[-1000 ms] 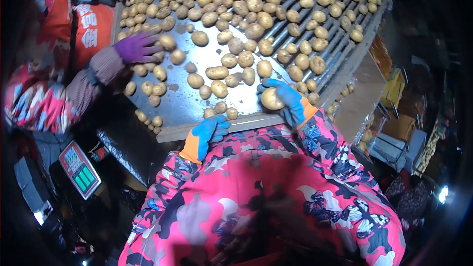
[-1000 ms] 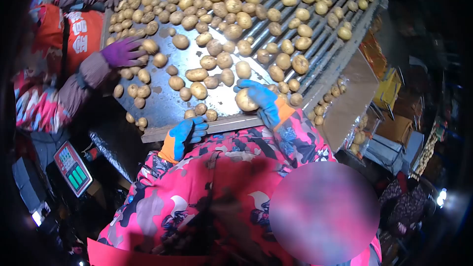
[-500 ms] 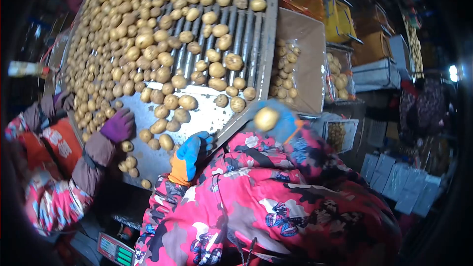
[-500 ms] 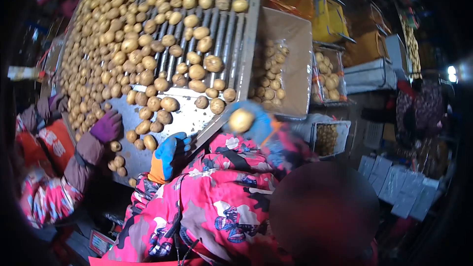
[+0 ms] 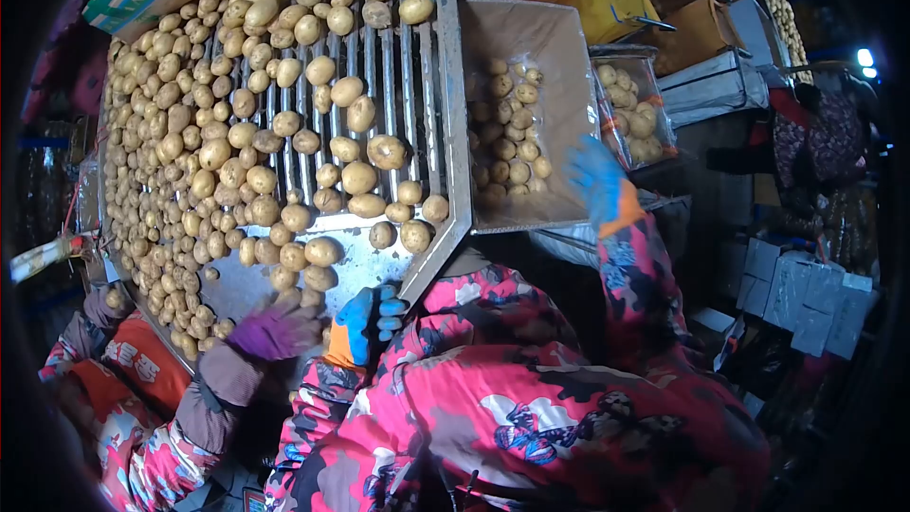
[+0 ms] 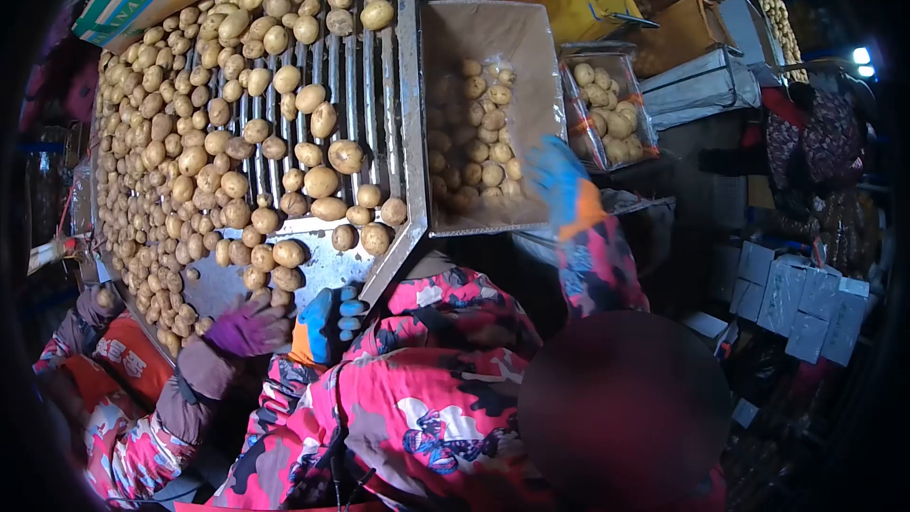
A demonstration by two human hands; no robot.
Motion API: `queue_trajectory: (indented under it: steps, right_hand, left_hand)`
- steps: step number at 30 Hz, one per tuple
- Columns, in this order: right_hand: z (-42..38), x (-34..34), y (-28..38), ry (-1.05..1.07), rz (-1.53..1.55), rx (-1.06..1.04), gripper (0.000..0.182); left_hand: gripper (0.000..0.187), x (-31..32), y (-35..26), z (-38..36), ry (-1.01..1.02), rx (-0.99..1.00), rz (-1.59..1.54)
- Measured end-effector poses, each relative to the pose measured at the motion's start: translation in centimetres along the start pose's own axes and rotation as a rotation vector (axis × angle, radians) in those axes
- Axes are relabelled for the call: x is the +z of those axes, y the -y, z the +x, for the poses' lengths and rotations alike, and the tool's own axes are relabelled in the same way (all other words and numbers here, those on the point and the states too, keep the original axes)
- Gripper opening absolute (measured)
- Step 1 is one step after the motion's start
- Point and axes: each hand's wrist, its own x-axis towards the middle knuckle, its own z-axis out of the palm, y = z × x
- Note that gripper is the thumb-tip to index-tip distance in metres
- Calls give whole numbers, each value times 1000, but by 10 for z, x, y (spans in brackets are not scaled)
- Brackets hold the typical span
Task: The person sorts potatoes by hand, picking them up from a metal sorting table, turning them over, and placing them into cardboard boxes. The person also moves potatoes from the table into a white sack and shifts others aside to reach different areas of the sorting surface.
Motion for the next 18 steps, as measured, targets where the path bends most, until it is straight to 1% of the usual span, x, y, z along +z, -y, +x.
queue_trajectory:
  steps: [1,2,3,5,6,7,9,11,13,14,18]
  right_hand:
    - [14,19,-1,52,-147,9,55]
    - [39,32,-8,107,-325,-98,58]
    - [68,45,-15,168,-498,-206,62]
    - [129,74,-10,-22,-1184,-380,59]
    - [157,86,-9,-84,-1384,-419,58]
    - [182,88,-10,-118,-1474,-418,56]
    - [236,91,-11,-179,-1627,-356,54]
    - [275,93,-12,-203,-1705,-295,51]
    - [300,90,-12,-226,-1767,-244,48]
    - [310,90,-13,-232,-1793,-226,47]
    - [328,91,-15,-209,-1816,-202,42]
  left_hand:
    - [38,-6,0,4,43,-23,-65]
    - [39,-7,-2,7,105,-75,-188]
    - [39,-12,-1,12,88,-75,-198]
    - [34,-21,-1,20,206,-203,-333]
    - [23,-5,-12,19,-8,-274,-220]
    - [14,-4,-17,29,-88,-438,-186]
    - [14,-20,-7,41,-127,-560,-207]
    - [14,-30,2,37,-175,-552,-241]
    - [25,-26,-5,36,-210,-545,-260]
    - [27,-21,-11,33,-69,-465,-439]
    - [28,-28,-14,39,-25,-510,-493]
